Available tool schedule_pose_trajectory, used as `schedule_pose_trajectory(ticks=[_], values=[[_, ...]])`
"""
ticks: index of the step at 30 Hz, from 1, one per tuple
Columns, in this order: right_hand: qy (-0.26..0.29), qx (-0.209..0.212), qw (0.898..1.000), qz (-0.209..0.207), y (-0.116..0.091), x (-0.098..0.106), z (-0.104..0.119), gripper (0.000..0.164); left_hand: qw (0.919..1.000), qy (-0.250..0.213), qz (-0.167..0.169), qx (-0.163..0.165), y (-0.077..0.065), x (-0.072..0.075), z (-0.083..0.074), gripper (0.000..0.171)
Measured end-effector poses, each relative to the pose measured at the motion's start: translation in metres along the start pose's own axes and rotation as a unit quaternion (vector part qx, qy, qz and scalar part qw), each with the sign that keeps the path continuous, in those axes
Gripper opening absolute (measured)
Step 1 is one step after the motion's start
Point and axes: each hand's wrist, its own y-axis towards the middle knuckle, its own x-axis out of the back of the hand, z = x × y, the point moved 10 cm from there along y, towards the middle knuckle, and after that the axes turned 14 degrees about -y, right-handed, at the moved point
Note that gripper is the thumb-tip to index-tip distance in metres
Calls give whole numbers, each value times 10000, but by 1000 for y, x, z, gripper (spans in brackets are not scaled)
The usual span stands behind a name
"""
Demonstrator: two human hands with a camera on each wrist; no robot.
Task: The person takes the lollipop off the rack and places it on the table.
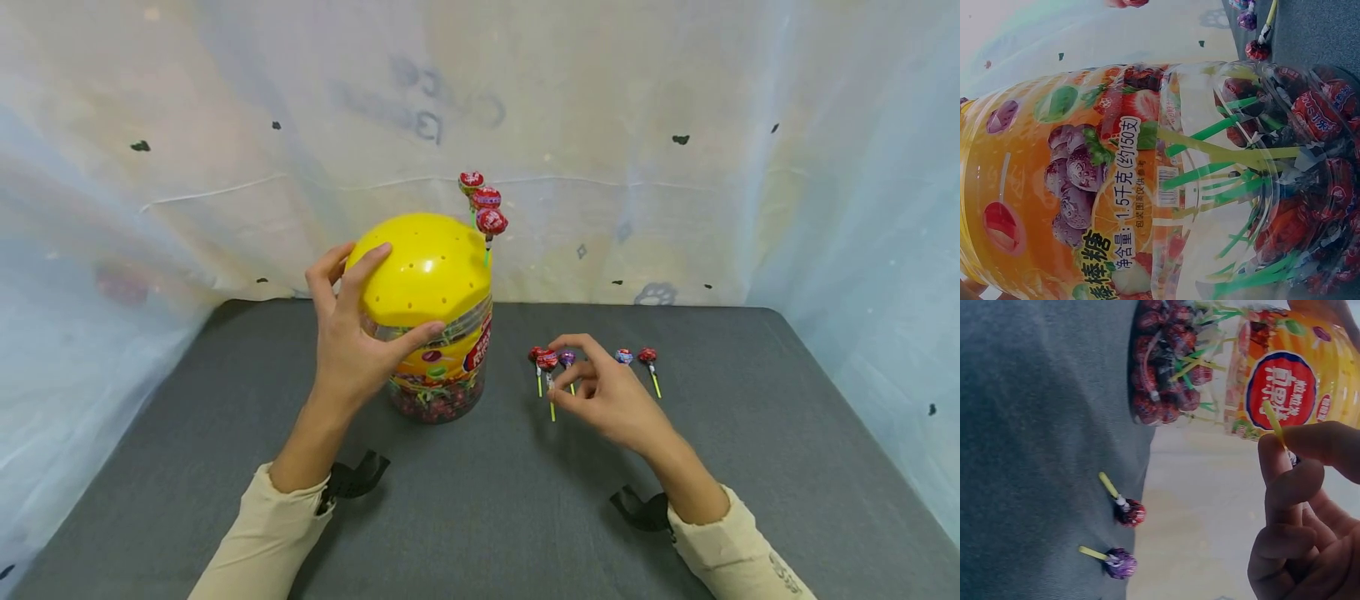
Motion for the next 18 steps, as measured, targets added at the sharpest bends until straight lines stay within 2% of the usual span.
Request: schedule_pose_trajectory(ticks=[5,10,18], values=[[-111,-180,9997,78,3,-7,-10,51,10000,84,-9,11,1,0,-1,87],[-95,-428,9984,365,6,-20,-23,49,9998,197,-13,21,1,0,-1,85],[-376,-286,9968,645,10,-41,-31,44,10000,60,-7,61,0,-1,0,86]])
